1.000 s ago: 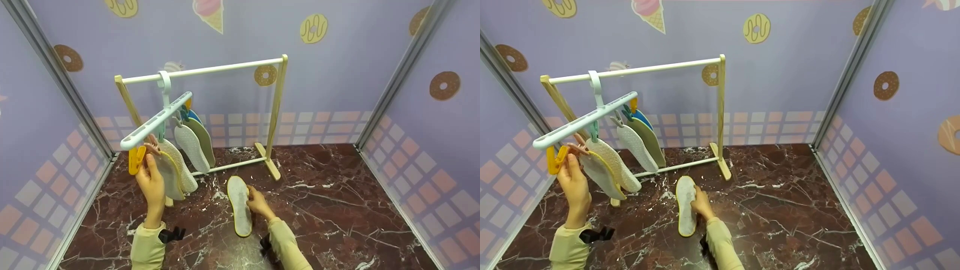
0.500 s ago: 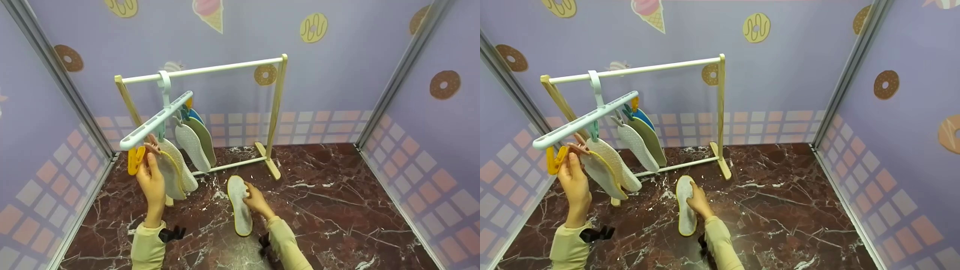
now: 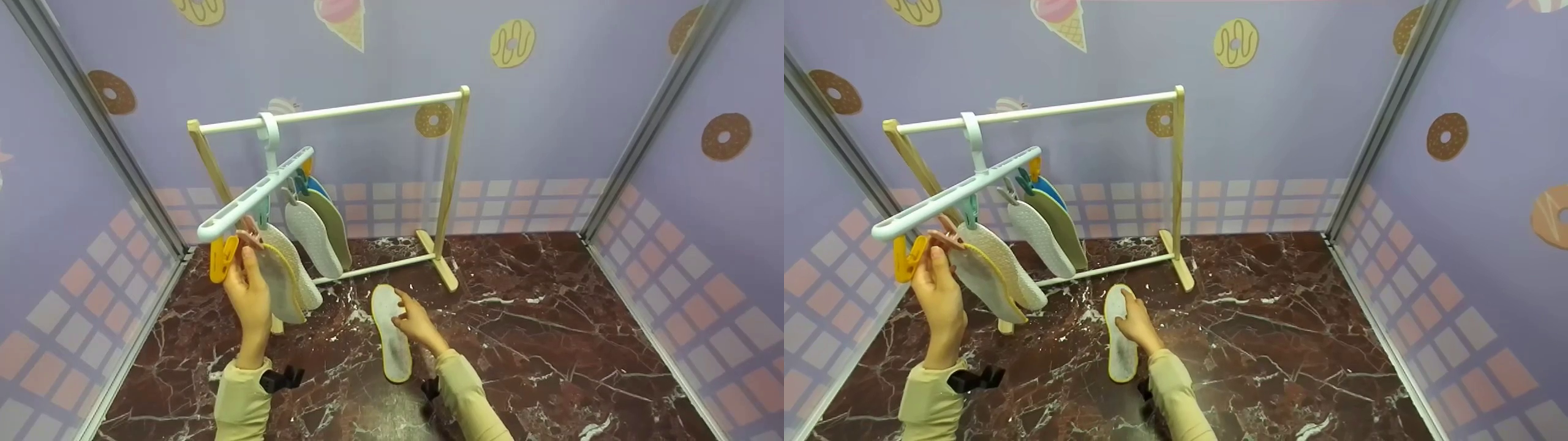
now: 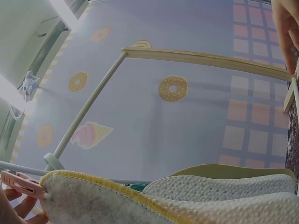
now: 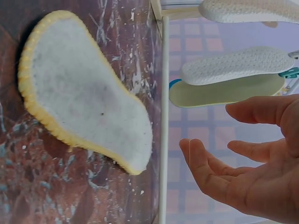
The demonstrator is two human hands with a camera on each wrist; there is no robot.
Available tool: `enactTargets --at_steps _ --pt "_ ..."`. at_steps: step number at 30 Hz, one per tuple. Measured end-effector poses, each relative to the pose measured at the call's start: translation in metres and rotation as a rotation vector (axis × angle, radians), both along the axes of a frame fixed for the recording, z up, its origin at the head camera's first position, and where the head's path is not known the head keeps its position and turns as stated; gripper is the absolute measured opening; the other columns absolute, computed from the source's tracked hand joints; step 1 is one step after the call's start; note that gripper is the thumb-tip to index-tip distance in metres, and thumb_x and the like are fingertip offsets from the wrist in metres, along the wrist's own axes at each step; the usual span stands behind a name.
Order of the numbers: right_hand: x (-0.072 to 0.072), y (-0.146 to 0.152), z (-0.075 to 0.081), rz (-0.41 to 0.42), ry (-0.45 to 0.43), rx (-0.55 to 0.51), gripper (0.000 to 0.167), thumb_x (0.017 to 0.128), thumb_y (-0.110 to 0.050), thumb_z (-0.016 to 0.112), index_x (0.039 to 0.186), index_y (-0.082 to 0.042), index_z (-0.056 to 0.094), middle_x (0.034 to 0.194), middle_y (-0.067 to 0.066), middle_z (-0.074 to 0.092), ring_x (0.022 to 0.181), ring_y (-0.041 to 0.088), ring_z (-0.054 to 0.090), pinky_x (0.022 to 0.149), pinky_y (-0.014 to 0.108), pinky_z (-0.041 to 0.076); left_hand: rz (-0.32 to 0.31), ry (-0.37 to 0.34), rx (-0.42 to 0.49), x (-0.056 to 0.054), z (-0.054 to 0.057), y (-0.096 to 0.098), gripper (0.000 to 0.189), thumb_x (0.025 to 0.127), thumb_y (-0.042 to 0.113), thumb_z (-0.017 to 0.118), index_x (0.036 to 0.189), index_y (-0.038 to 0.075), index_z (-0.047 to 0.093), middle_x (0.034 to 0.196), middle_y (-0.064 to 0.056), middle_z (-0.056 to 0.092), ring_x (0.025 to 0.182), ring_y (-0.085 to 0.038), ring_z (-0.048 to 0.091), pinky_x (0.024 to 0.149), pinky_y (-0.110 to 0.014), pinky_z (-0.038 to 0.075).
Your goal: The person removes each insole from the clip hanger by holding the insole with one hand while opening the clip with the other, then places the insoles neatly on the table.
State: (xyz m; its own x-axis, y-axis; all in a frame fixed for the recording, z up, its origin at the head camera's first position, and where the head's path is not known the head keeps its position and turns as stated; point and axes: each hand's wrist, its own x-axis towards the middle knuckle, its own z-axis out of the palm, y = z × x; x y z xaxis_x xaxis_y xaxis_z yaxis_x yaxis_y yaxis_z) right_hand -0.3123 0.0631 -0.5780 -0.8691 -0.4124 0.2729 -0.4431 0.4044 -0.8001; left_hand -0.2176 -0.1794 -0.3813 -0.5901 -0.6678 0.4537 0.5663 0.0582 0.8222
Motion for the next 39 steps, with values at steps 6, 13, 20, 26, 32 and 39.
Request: enactTargets --at_steps 6,13,20,26,32,39 --pt "0.025 -0.008 0.042 -0.032 0.008 0.067 0.057 0.080 -0.001 0.059 0.131 0.005 0.034 0.108 0.031 0.051 0.084 0.039 0.061 0.067 0.038 0.052 0.009 -0.024 -0.015 0.000 0.000 0.000 0.030 0.093 0.007 0.043 0.114 -0.012 0.052 0.106 -0.011 0.064 0.095 -0.001 0.056 0.091 -0.019 0.041" --pt "0.031 -0.012 0.056 -0.002 -0.028 0.027 0.059 0.083 -0.004 0.057 0.135 0.000 0.030 0.114 0.030 0.050 0.092 0.041 0.057 0.076 0.047 0.049 0.016 -0.061 -0.025 0.000 0.003 0.001 0.032 0.093 0.008 0.043 0.118 -0.011 0.049 0.115 -0.024 0.057 0.096 0.001 0.055 0.091 -0.017 0.041" --pt "0.037 -0.018 0.066 0.028 0.006 0.029 0.059 0.084 -0.006 0.058 0.135 0.000 0.030 0.114 0.028 0.053 0.090 0.039 0.059 0.075 0.045 0.050 0.014 -0.049 -0.026 0.000 0.002 0.001 0.031 0.093 0.008 0.043 0.115 -0.013 0.051 0.113 -0.021 0.059 0.095 0.001 0.055 0.090 -0.017 0.041" --pt "0.041 -0.021 0.074 0.069 0.010 0.025 0.060 0.086 -0.009 0.057 0.137 -0.002 0.027 0.118 0.025 0.053 0.094 0.042 0.057 0.074 0.043 0.050 0.003 -0.039 -0.027 -0.001 0.003 0.000 0.032 0.093 0.006 0.042 0.118 -0.013 0.048 0.118 -0.023 0.056 0.100 0.002 0.053 0.095 -0.018 0.038" --pt "0.045 -0.023 0.082 0.090 0.005 0.015 0.060 0.086 -0.010 0.056 0.138 -0.002 0.025 0.120 0.024 0.053 0.095 0.040 0.057 0.074 0.040 0.051 -0.013 -0.022 -0.009 -0.002 0.004 0.000 0.032 0.093 0.007 0.043 0.116 -0.013 0.049 0.113 -0.018 0.061 0.097 0.000 0.054 0.092 -0.017 0.039" --pt "0.053 -0.026 0.090 0.099 0.050 0.008 0.060 0.086 -0.008 0.056 0.137 -0.001 0.026 0.119 0.022 0.055 0.093 0.035 0.058 0.071 0.039 0.052 -0.056 -0.011 0.010 -0.002 0.005 0.001 0.035 0.093 0.006 0.042 0.122 -0.013 0.044 0.124 -0.025 0.051 0.104 0.000 0.052 0.098 -0.020 0.037"
